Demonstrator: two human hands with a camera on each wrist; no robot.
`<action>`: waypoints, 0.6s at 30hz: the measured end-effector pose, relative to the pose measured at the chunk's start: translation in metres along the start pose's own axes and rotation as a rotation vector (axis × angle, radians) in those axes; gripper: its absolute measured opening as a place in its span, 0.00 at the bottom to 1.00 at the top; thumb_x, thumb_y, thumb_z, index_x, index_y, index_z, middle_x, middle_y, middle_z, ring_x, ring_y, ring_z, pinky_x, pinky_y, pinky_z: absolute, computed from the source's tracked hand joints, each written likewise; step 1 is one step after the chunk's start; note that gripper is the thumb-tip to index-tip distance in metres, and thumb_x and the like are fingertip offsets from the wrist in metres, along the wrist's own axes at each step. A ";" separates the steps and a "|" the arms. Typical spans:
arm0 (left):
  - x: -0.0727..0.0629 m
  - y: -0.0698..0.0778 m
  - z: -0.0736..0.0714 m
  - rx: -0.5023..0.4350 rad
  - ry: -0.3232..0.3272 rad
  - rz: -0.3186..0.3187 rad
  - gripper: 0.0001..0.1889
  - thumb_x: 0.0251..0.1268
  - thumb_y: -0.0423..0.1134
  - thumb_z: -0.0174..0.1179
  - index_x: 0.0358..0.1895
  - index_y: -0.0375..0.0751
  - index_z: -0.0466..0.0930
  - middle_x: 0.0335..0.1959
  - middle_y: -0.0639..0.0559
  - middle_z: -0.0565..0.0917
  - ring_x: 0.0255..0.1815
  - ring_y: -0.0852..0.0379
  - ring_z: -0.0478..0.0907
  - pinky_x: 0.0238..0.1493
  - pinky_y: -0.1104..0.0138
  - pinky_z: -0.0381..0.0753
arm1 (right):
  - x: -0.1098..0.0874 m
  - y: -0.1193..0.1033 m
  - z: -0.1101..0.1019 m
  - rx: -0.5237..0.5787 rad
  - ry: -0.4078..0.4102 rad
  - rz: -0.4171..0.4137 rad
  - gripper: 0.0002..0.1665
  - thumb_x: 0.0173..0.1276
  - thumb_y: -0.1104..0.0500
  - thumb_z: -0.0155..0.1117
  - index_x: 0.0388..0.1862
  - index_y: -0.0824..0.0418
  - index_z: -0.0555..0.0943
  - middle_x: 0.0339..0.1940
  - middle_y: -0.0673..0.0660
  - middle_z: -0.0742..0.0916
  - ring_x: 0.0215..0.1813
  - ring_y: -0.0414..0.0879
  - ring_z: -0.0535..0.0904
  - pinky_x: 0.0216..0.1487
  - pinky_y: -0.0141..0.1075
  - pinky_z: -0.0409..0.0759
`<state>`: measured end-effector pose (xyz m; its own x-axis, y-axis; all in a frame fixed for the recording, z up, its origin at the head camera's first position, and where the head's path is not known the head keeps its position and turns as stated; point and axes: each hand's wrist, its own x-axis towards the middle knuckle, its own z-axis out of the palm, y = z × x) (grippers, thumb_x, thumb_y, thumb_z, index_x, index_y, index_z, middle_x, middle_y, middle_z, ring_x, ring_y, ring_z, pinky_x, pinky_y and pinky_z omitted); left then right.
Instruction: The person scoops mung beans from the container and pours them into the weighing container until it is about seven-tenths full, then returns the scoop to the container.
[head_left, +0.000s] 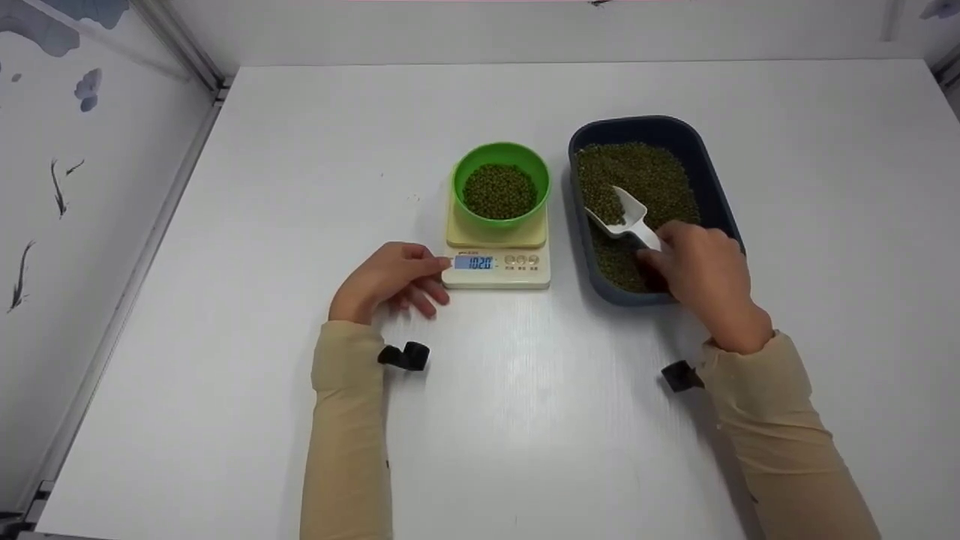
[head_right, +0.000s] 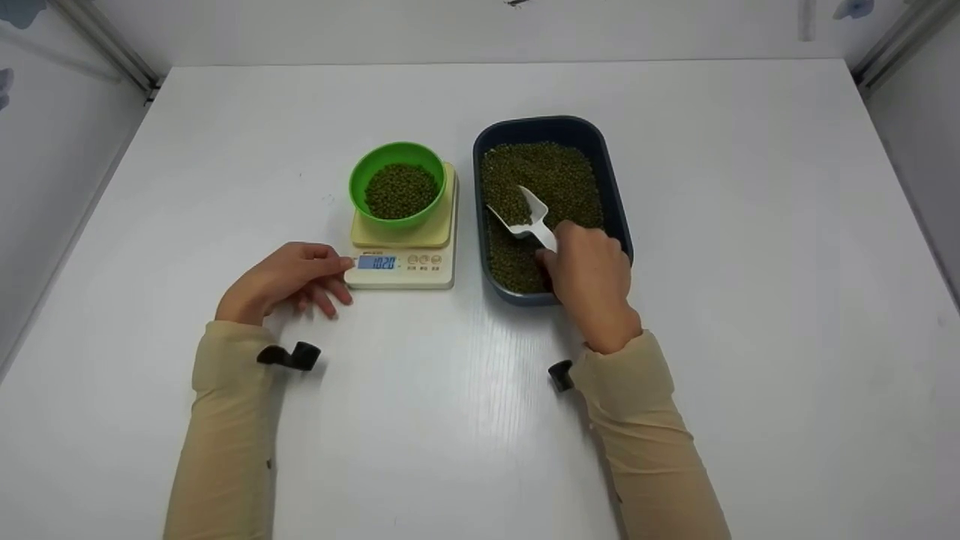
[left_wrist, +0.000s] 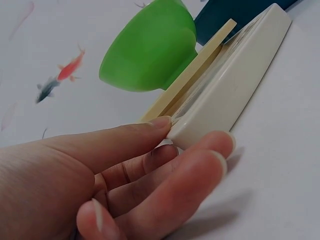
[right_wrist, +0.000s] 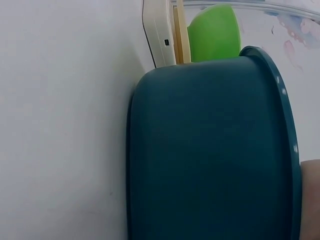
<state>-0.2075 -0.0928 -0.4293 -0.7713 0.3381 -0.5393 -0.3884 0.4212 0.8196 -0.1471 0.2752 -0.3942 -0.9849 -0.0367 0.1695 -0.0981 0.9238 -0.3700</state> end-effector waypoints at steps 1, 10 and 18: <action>0.000 0.000 0.000 0.000 -0.001 0.000 0.23 0.51 0.56 0.61 0.37 0.38 0.76 0.31 0.41 0.83 0.25 0.47 0.82 0.14 0.71 0.69 | 0.000 0.000 0.000 -0.004 0.002 -0.001 0.12 0.58 0.53 0.64 0.22 0.59 0.76 0.12 0.54 0.73 0.14 0.48 0.66 0.17 0.39 0.60; 0.001 -0.001 0.000 0.018 -0.001 0.012 0.22 0.52 0.56 0.60 0.37 0.37 0.76 0.30 0.41 0.84 0.25 0.47 0.82 0.15 0.71 0.68 | 0.000 0.001 0.001 -0.028 0.004 -0.009 0.16 0.59 0.53 0.63 0.18 0.58 0.71 0.10 0.53 0.69 0.13 0.47 0.62 0.18 0.38 0.57; 0.001 -0.001 0.000 0.007 0.003 0.032 0.23 0.52 0.56 0.61 0.36 0.37 0.76 0.30 0.41 0.83 0.24 0.47 0.82 0.14 0.71 0.69 | 0.001 0.002 -0.001 -0.038 0.009 -0.018 0.17 0.60 0.52 0.61 0.18 0.58 0.70 0.09 0.52 0.67 0.13 0.46 0.60 0.17 0.37 0.55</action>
<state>-0.2076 -0.0926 -0.4302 -0.7849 0.3488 -0.5121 -0.3598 0.4163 0.8350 -0.1482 0.2778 -0.3941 -0.9816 -0.0505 0.1844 -0.1106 0.9367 -0.3321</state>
